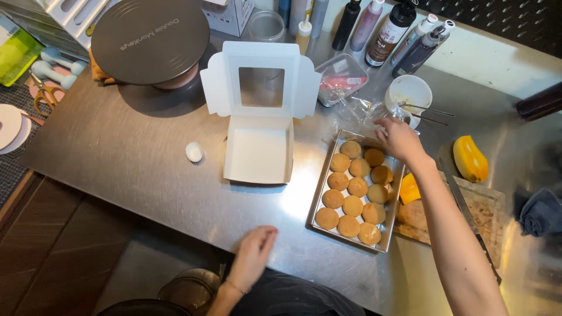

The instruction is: Packaging small round cakes into paper liners and white boxes.

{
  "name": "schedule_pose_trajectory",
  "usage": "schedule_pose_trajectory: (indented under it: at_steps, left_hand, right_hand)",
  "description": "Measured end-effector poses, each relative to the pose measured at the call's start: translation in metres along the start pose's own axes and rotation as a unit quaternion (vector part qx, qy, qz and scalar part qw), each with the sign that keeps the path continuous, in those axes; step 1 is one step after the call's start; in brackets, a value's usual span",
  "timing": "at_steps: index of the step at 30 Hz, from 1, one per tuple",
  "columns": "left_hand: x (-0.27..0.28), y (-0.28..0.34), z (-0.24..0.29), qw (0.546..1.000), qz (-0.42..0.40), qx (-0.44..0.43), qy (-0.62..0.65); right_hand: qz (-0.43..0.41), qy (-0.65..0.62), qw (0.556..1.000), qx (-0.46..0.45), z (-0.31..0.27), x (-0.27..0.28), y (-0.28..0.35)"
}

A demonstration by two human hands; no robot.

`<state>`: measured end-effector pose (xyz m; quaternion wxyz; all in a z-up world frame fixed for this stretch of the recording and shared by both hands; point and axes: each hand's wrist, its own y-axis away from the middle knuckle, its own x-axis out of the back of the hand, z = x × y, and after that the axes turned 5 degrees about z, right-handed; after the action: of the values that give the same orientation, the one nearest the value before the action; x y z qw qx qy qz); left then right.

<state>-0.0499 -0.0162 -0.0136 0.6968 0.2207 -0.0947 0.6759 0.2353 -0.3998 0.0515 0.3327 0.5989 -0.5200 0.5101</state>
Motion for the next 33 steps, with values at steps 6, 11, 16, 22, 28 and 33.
schedule_pose_trajectory:
  at_steps: [6, 11, 16, 22, 28, 33]
  left_hand:
    - [0.119, -0.095, -0.045, 0.945, 0.325, -0.024, 0.011]
    - [0.149, -0.217, -0.16, 0.917, 0.38, -0.095, -0.075]
    - [0.152, -0.248, -0.152, 0.895, 0.366, -0.044, -0.251]
    - [0.139, -0.207, -0.107, 0.935, 0.289, 0.035, -0.204]
    - [0.129, -0.155, -0.094, 0.94, 0.267, -0.006, -0.21]
    - [0.129, -0.151, -0.096, 0.947, 0.294, 0.022, -0.126]
  right_hand:
    - [0.041, -0.181, 0.981, -0.057, -0.088, 0.033, 0.069]
    - [0.088, -0.215, 0.97, -0.074, -0.124, -0.012, 0.128]
    - [0.056, -0.236, 0.966, -0.089, -0.193, -0.055, 0.165]
    - [0.104, -0.14, 0.979, 0.105, -0.255, -0.091, 0.126]
    - [-0.006, -0.053, 0.993, 0.106, -0.246, -0.105, 0.12]
    - [0.027, -0.069, 0.992, 0.099, -0.219, -0.102, 0.161]
